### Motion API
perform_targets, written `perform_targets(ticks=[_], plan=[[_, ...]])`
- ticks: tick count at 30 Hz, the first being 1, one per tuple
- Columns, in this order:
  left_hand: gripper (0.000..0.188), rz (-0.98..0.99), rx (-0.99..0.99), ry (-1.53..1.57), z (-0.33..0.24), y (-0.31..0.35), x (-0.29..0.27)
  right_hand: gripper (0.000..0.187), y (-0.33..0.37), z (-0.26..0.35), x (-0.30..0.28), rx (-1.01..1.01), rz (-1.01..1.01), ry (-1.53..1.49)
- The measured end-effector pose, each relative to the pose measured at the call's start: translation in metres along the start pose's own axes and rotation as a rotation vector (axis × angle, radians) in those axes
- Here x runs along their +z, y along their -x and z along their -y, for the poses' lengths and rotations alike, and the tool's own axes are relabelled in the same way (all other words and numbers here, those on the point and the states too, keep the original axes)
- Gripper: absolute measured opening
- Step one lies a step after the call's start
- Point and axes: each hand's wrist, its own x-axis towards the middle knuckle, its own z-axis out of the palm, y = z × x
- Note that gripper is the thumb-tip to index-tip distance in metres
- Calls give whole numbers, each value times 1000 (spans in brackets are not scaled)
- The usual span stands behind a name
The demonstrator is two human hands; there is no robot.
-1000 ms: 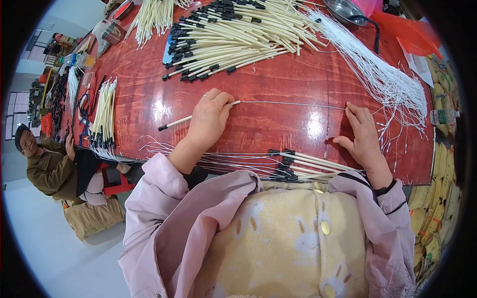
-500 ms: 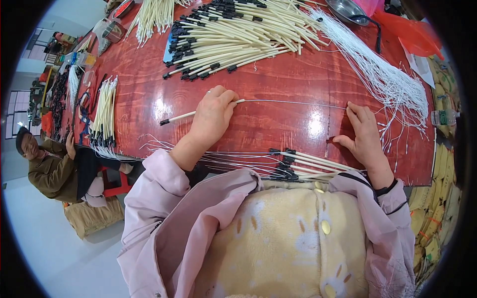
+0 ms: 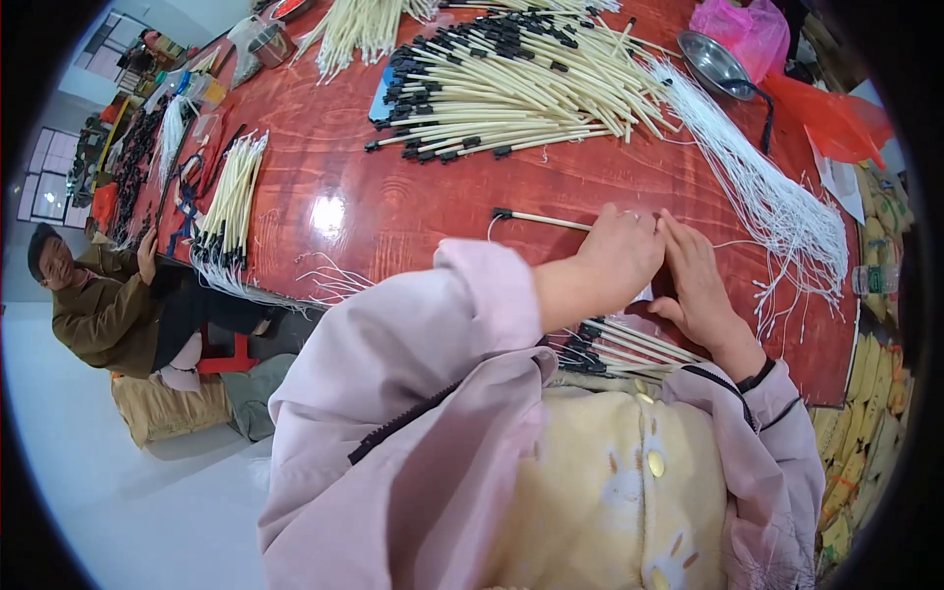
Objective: The person picks up a white tube and a white wire, slides the wire through the tube, and places the assembled piece onto a pile. This process is repeated multiple times with additional tubes and wires from the table.
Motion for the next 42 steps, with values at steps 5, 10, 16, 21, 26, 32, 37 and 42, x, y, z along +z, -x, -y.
perform_targets(ticks=[5,10,16,21,26,32,37,42], plan=[[38,-150,-298,-189,17,49,-51,89,7,-21,-6,43,-8,93],[43,-103,-780,-187,56,105,-41,56,-35,2,0,-123,-65,62],[23,-57,-744,-134,69,101,-1,27,-53,5,5,-147,-135,25],[16,-116,-704,-179,68,102,-3,21,-54,6,10,-167,-209,31],[13,-184,-776,-95,72,103,-27,20,-45,3,9,-119,-230,30],[11,-165,-983,-236,114,148,-62,19,-22,-12,-3,-94,-213,43],[17,-350,-1028,-424,151,240,-99,21,16,-27,-21,-20,-213,29],[16,-157,-912,-715,181,281,-89,21,42,-25,-26,-48,-184,103]])
